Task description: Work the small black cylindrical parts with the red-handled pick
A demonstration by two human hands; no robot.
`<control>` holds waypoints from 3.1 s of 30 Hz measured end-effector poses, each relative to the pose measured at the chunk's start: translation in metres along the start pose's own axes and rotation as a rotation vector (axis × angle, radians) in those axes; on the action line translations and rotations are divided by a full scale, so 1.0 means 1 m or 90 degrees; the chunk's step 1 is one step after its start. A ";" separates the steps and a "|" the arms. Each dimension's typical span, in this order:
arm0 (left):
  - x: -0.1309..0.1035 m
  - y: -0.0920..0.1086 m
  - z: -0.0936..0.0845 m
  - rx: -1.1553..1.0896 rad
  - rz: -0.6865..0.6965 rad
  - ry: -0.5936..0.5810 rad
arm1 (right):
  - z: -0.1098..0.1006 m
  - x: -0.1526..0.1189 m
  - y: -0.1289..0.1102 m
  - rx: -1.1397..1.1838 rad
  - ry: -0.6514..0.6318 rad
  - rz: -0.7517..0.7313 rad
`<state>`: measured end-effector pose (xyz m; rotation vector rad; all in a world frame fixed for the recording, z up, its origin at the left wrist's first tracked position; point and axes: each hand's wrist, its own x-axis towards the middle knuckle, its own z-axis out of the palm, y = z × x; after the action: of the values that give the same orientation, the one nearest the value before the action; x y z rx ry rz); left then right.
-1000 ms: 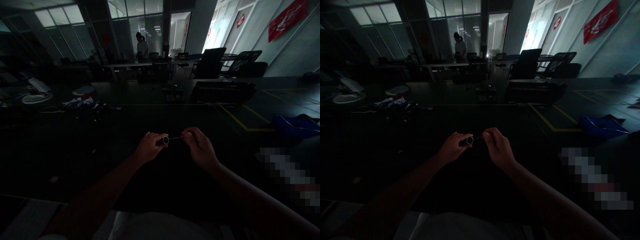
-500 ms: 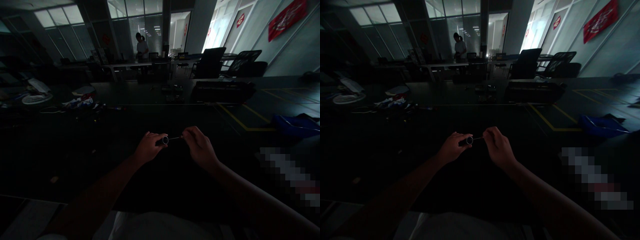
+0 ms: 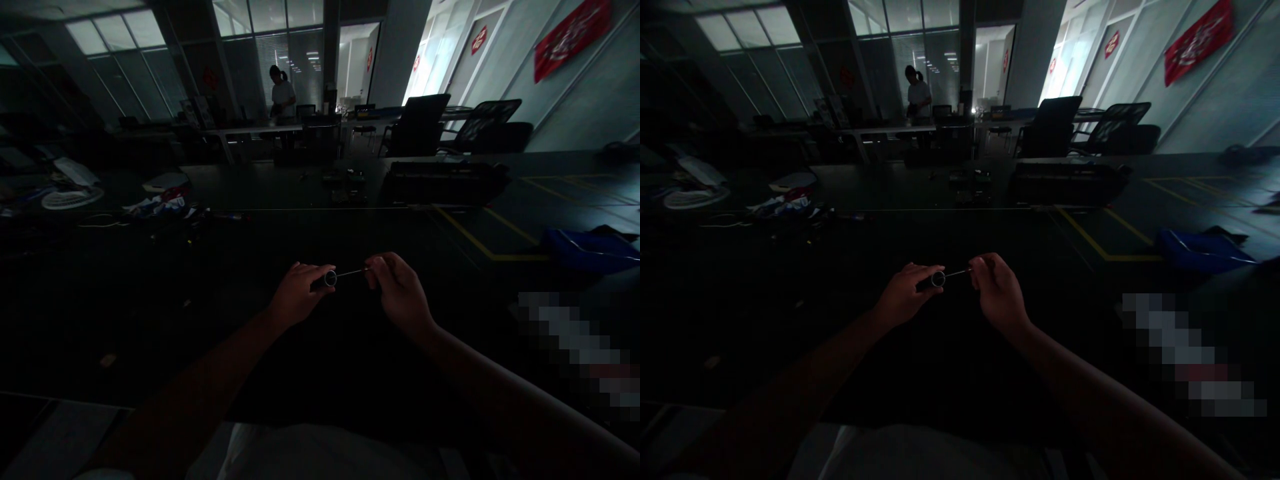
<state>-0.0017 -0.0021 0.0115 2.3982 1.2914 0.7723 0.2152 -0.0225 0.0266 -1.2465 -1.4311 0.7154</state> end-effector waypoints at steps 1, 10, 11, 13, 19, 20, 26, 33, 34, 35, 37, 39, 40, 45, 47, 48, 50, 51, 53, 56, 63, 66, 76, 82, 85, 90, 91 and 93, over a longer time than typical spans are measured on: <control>0.000 0.000 -0.001 0.011 0.025 0.011 | 0.000 0.004 0.004 0.055 0.022 0.038; 0.003 -0.011 0.001 0.048 -0.046 -0.048 | -0.001 0.015 0.014 0.177 0.042 0.136; 0.003 -0.010 0.001 0.040 -0.050 -0.047 | 0.000 0.013 0.011 0.154 0.044 0.112; 0.003 -0.007 0.000 0.021 -0.059 -0.049 | 0.001 0.010 0.006 0.091 0.034 0.067; 0.002 0.002 -0.002 -0.003 -0.059 -0.059 | -0.001 0.003 -0.001 -0.028 0.002 -0.005; 0.002 0.002 -0.002 -0.006 -0.062 -0.056 | -0.001 0.002 -0.002 -0.043 0.003 -0.013; 0.001 0.000 -0.001 -0.029 -0.070 -0.031 | -0.005 0.003 -0.005 -0.124 0.026 0.001; 0.001 -0.002 0.002 -0.007 -0.051 -0.022 | -0.007 0.001 -0.008 -0.190 0.023 -0.040; 0.001 -0.003 0.002 -0.007 -0.051 -0.023 | -0.007 0.000 -0.008 -0.183 0.012 -0.050; 0.001 -0.003 0.003 -0.005 -0.052 -0.024 | -0.006 -0.001 -0.008 -0.176 -0.003 -0.062; 0.000 -0.004 0.003 -0.001 -0.053 -0.021 | -0.006 -0.003 -0.009 -0.172 -0.041 -0.094; 0.000 -0.004 0.003 0.003 -0.052 -0.015 | -0.006 -0.004 -0.009 -0.176 -0.083 -0.129; 0.000 -0.005 0.003 0.003 -0.053 -0.010 | -0.007 -0.005 -0.010 -0.179 -0.102 -0.146; 0.001 -0.005 0.002 0.004 -0.069 -0.009 | -0.009 -0.005 -0.013 -0.215 -0.143 -0.166; 0.001 -0.005 0.002 0.009 -0.067 -0.011 | -0.008 -0.005 -0.014 -0.234 -0.131 -0.143; 0.001 -0.005 0.003 0.010 -0.066 -0.008 | -0.008 -0.004 -0.013 -0.242 -0.123 -0.132; 0.001 -0.005 0.003 0.009 -0.064 -0.005 | -0.006 -0.004 -0.013 -0.242 -0.105 -0.118; 0.001 -0.005 0.003 0.009 -0.065 -0.007 | -0.006 -0.003 -0.012 -0.234 -0.098 -0.112; 0.001 -0.005 0.004 0.010 -0.063 -0.015 | -0.005 -0.004 -0.010 -0.199 -0.091 -0.093; 0.001 -0.006 0.004 0.015 -0.062 -0.018 | -0.005 -0.005 -0.008 -0.149 -0.106 -0.079; 0.000 -0.003 0.002 0.018 -0.051 -0.028 | -0.006 -0.007 -0.003 0.058 -0.120 -0.089; 0.001 -0.001 0.000 0.022 -0.055 -0.031 | -0.007 -0.006 -0.002 0.071 -0.153 -0.102; 0.001 -0.008 0.001 0.021 -0.060 0.003 | -0.006 -0.004 -0.001 0.093 -0.183 -0.047; 0.001 -0.002 -0.001 0.036 -0.057 -0.019 | -0.004 -0.004 -0.005 0.141 -0.132 -0.012; 0.000 0.002 -0.002 0.036 -0.058 -0.024 | -0.004 -0.004 -0.006 0.157 -0.101 -0.001; -0.001 0.003 -0.001 0.030 -0.057 -0.020 | -0.004 -0.005 -0.007 0.156 -0.099 -0.013; -0.001 0.003 0.000 0.031 -0.058 -0.018 | -0.004 -0.005 -0.007 0.157 -0.101 -0.016; -0.001 0.002 0.001 0.037 -0.059 -0.017 | -0.004 -0.006 -0.008 0.162 -0.098 -0.019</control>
<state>-0.0001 -0.0038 0.0113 2.3655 1.4227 0.6829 0.2159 -0.0311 0.0329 -0.9891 -1.4288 0.9584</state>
